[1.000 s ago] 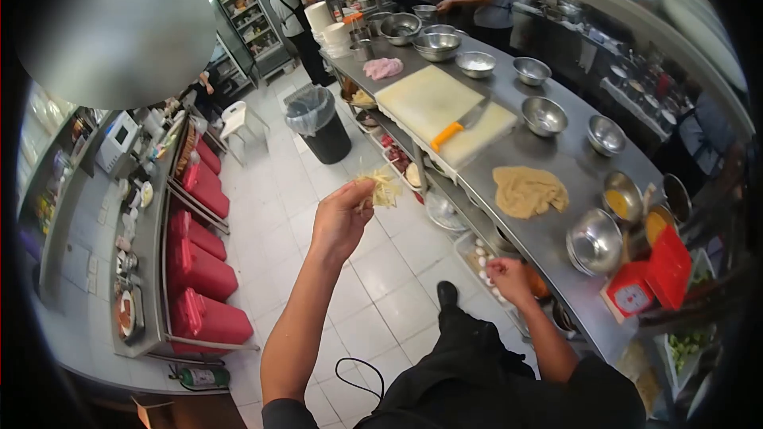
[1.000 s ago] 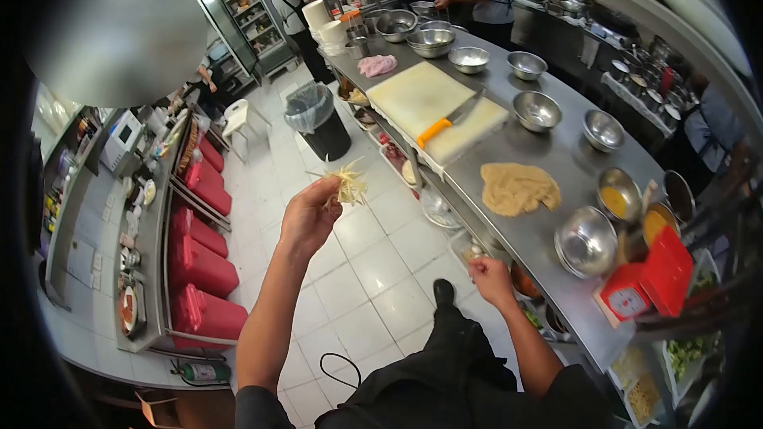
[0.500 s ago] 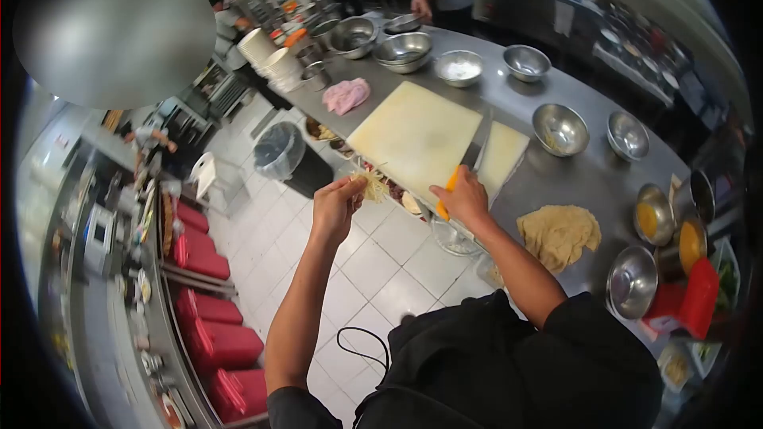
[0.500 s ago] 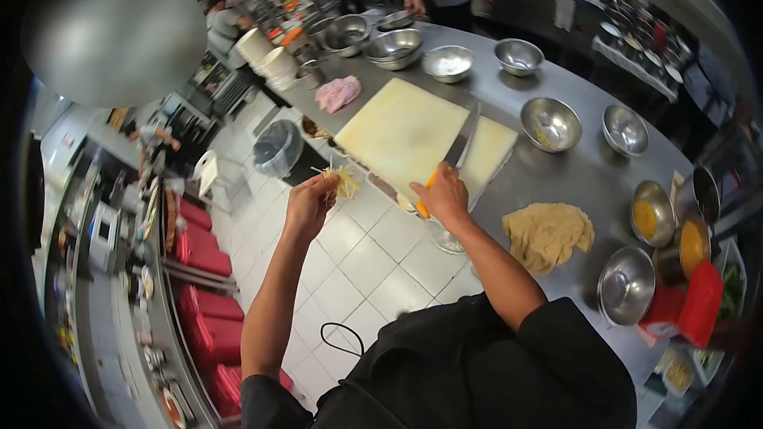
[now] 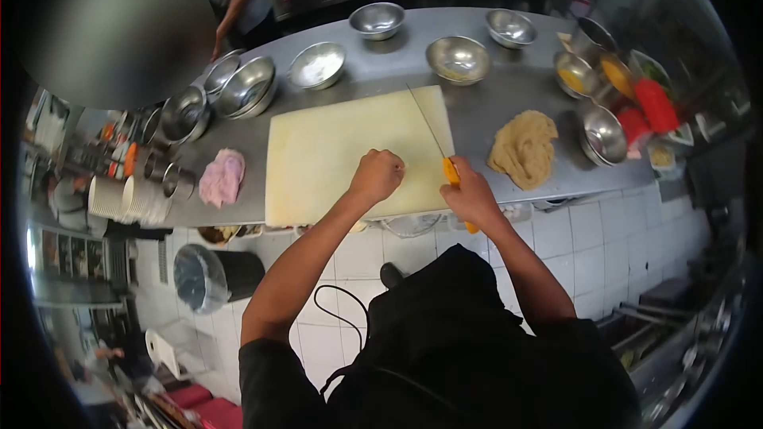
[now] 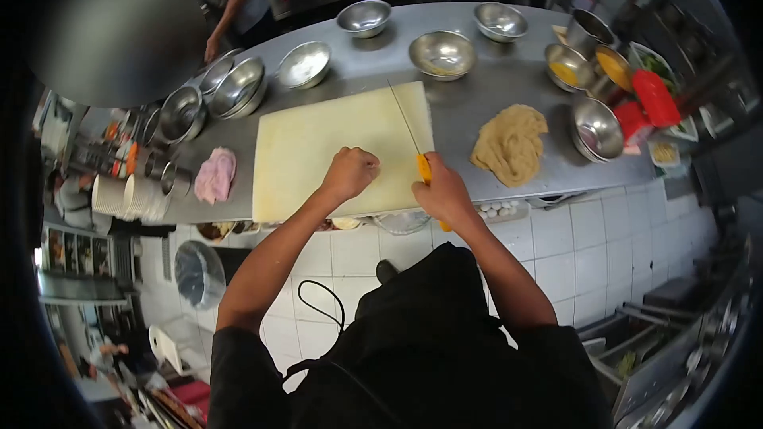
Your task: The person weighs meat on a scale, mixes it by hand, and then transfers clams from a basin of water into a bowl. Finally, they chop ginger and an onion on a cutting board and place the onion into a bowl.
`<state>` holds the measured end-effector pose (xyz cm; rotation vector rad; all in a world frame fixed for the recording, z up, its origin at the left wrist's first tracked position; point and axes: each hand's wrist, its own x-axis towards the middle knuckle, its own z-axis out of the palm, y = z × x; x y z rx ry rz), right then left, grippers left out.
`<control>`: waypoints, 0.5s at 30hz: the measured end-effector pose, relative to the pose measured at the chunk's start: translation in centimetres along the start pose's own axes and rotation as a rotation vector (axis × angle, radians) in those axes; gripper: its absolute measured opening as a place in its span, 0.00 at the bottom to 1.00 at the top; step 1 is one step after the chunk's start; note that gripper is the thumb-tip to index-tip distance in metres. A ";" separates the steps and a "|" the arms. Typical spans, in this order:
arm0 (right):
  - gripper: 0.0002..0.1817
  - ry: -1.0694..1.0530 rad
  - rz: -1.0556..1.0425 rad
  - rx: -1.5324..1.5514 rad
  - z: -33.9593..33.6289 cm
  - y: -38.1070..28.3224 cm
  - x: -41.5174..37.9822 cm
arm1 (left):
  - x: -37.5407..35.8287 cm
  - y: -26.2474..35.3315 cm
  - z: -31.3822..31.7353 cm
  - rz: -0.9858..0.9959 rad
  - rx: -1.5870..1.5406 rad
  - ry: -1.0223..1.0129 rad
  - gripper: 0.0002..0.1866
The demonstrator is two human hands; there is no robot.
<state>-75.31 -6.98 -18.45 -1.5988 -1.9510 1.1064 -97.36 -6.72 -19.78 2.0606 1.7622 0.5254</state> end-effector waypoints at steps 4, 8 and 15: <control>0.29 0.055 0.074 0.070 -1.0 1.4 -4.2 | 2.4 0.8 0.0 0.063 0.068 -0.140 0.08; 0.29 0.080 0.086 0.068 -0.9 2.1 -6.8 | 2.5 0.5 0.9 0.112 -0.022 -0.125 0.09; 0.29 0.028 0.050 0.103 -1.2 3.4 -7.2 | 1.5 -0.4 2.5 0.028 0.009 -0.169 0.20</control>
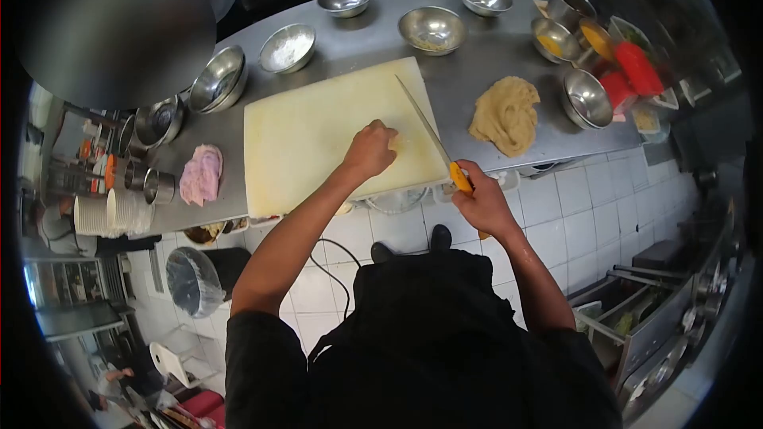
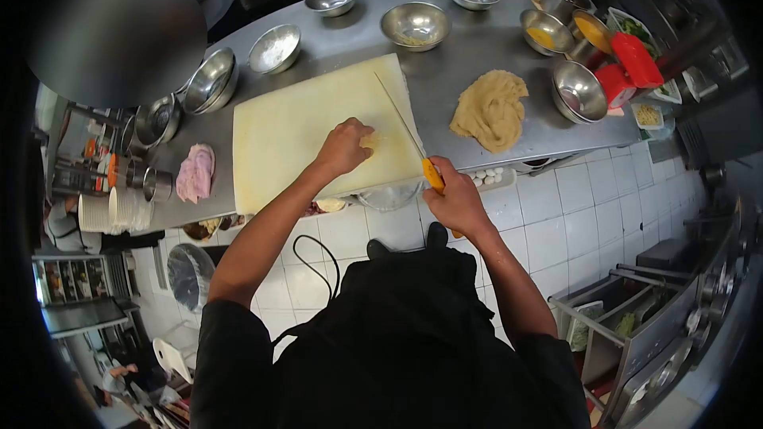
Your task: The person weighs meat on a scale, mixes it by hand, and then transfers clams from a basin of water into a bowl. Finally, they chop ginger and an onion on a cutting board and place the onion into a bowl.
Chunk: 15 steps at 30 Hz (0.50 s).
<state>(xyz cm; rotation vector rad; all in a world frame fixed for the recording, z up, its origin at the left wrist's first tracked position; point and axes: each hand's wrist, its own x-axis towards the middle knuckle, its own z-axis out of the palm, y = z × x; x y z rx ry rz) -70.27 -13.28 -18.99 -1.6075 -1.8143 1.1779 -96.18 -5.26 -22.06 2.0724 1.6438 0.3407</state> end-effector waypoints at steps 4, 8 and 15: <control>0.29 -0.095 -0.034 0.007 -0.2 0.9 1.0 | -2.2 0.7 0.0 -0.026 0.112 0.121 0.31; 0.31 -0.169 0.045 -0.040 -0.5 1.5 1.7 | -3.4 0.8 1.7 -0.080 0.061 0.271 0.38; 0.36 -0.170 -0.025 -0.204 0.0 0.8 1.2 | -2.0 -2.7 3.3 0.093 0.004 0.259 0.24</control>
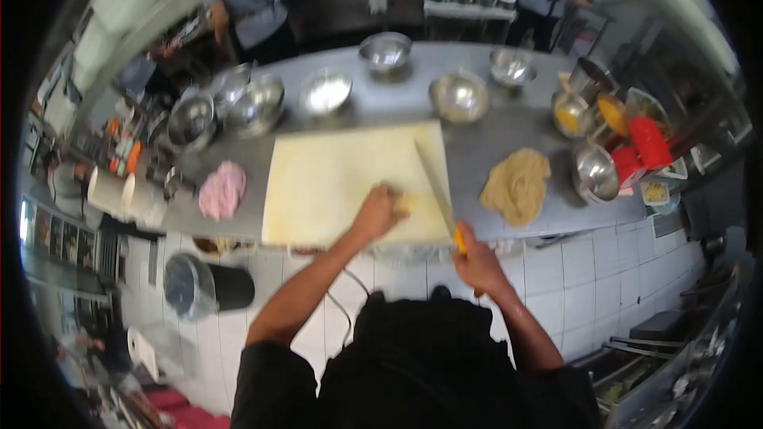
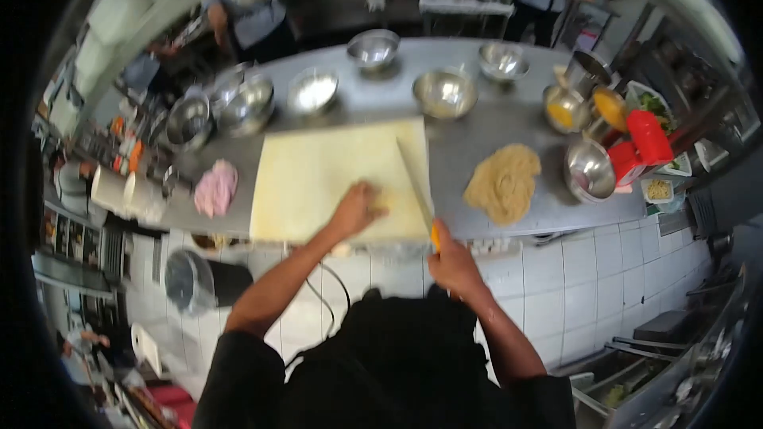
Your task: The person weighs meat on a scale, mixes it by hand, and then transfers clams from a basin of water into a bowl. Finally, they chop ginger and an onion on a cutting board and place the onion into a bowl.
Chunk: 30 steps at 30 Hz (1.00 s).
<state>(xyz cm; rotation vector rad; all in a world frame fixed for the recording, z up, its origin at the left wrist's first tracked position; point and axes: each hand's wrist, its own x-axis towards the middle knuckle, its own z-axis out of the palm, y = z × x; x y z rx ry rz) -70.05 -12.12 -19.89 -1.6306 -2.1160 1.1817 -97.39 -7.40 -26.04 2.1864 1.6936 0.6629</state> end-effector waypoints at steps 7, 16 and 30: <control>0.35 0.058 0.028 0.012 0.7 -3.1 -0.9 | 0.2 0.5 -1.1 0.184 0.160 0.074 0.21; 0.27 0.195 0.021 -0.029 2.5 -2.8 -0.6 | -1.0 -0.7 -1.2 0.146 -0.131 0.025 0.22; 0.32 0.053 0.020 -0.240 0.3 -9.8 -5.3 | -2.4 -0.5 -0.1 0.137 -0.233 0.265 0.19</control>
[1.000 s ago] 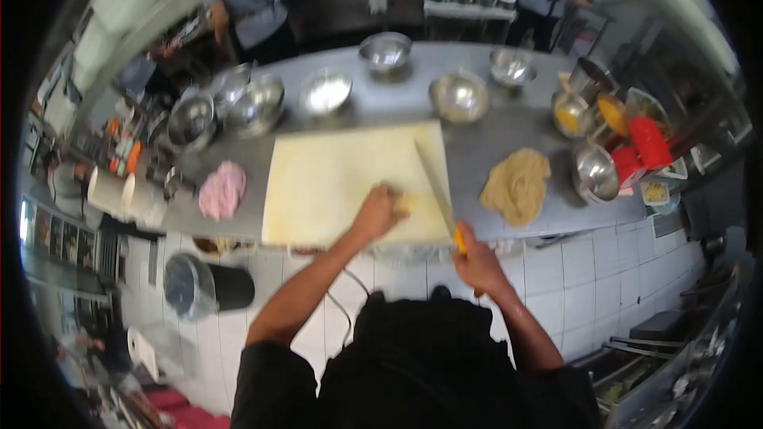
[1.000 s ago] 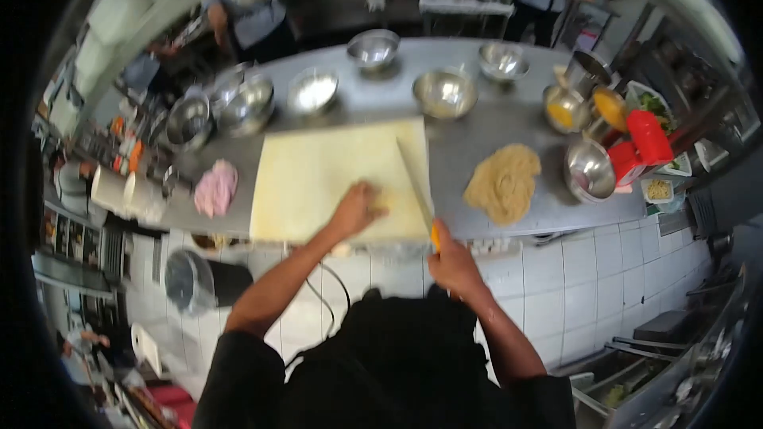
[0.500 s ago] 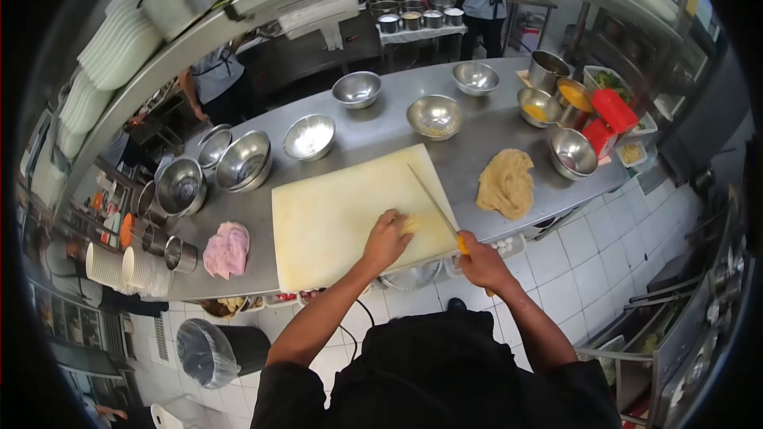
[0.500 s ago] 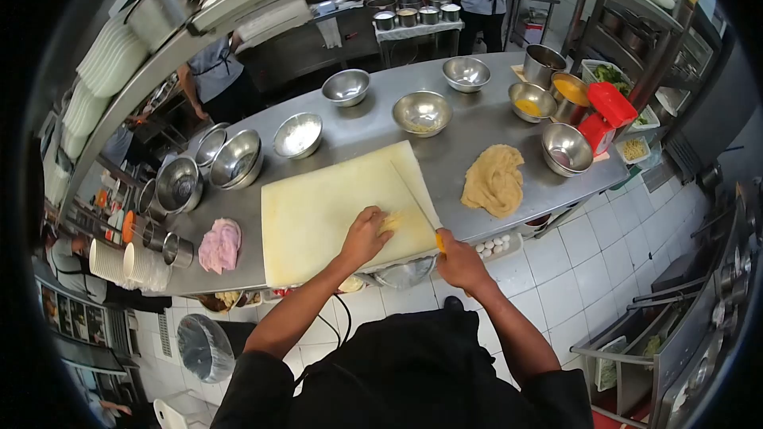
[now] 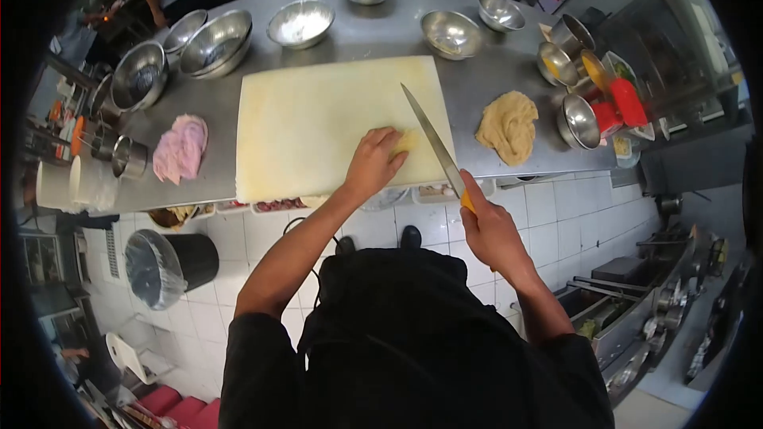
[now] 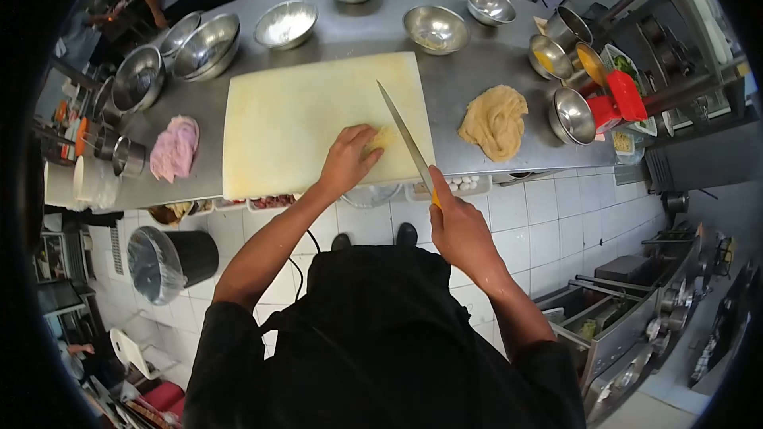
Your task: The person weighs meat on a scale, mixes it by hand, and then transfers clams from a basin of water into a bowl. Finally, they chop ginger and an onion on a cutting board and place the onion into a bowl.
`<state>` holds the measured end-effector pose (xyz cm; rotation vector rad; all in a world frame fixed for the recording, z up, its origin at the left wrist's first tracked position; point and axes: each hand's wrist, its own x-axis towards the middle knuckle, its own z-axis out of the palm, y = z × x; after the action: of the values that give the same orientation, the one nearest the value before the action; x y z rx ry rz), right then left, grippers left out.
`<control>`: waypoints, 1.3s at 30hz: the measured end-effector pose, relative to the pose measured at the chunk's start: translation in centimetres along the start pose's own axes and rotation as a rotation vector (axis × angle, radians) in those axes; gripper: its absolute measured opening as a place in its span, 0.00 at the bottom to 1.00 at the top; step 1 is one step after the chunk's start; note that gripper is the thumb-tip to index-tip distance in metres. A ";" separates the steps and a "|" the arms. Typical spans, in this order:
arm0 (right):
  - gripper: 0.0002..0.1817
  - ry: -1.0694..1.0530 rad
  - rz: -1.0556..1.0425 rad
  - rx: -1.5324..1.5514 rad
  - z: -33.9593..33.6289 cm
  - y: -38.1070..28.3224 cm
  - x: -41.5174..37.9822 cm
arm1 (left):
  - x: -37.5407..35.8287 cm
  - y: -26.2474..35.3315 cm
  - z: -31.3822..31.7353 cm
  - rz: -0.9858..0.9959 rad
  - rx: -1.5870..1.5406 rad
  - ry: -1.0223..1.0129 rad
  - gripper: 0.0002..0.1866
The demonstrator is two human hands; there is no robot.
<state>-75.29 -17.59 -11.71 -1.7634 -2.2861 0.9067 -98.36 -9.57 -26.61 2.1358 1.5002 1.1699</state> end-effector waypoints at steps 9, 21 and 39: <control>0.34 -0.016 0.044 -0.069 2.4 1.5 -2.1 | 0.9 0.2 1.3 0.012 -0.052 0.117 0.07; 0.36 -0.087 0.087 -0.028 3.2 1.4 0.7 | 1.1 -0.7 1.8 0.019 -0.059 0.079 0.06; 0.35 -0.111 0.062 -0.019 3.8 1.3 1.8 | 1.5 -1.6 0.7 -0.064 -0.094 -0.058 0.06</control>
<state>-76.44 -17.17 -15.91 -1.8455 -2.3257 1.0218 -98.66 -7.41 -27.33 2.0269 1.4483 1.1238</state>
